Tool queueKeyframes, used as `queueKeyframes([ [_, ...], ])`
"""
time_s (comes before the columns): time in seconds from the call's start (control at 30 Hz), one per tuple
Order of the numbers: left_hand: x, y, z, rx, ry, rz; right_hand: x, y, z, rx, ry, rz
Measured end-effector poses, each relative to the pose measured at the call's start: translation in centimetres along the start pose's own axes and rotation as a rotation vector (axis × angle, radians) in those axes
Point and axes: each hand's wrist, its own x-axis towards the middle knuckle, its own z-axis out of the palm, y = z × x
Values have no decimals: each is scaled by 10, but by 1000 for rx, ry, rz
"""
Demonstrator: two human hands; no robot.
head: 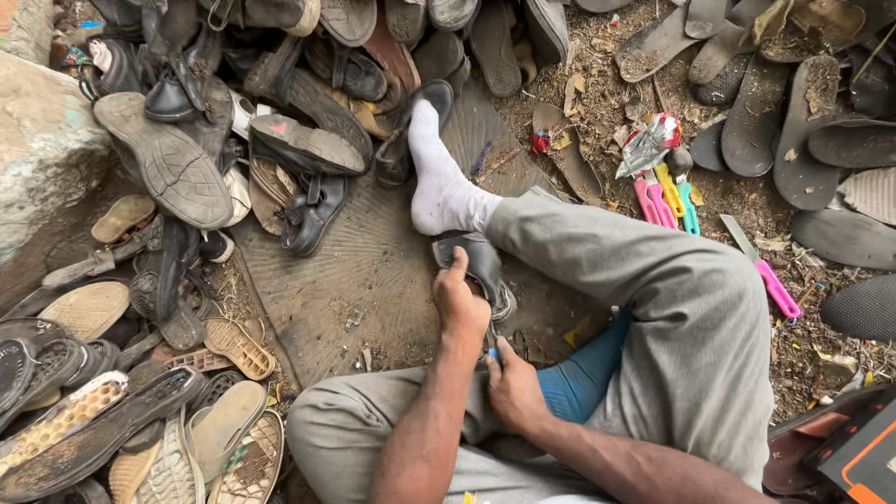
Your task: The person repairs several shoes by hand using a small knife to trim and prepare the soles and uppers of different sandals and shoes while sitting on the ground.
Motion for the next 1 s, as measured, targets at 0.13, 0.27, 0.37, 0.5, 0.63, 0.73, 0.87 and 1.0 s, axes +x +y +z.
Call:
queueKeyframes([
  [0.13, -1, 13, -52, 359, -620, 253, 3, 1, -3, 15, -48, 32],
  [0.27, 13, 15, -67, 1172, -688, 1300, 11, -25, -24, 29, -174, 153],
  [0.37, 22, 7, -67, 1323, -855, 1295, 16, -19, -34, -67, -184, 16],
  [0.5, 28, -20, -69, 1118, -769, 1493, 47, -6, -57, -383, -411, 179],
  [0.63, 40, -54, -70, 1112, -788, 967, 86, 1, -64, -432, -473, 82],
  [0.73, 68, -58, -60, 876, -398, 973, 139, 5, -40, -304, -408, -59],
  [0.87, 63, -65, -60, 812, -182, 821, 167, 16, -16, -218, -394, -159],
  [1.0, 66, -56, -59, 699, -160, 731, 173, 8, -8, -147, -433, 75],
])
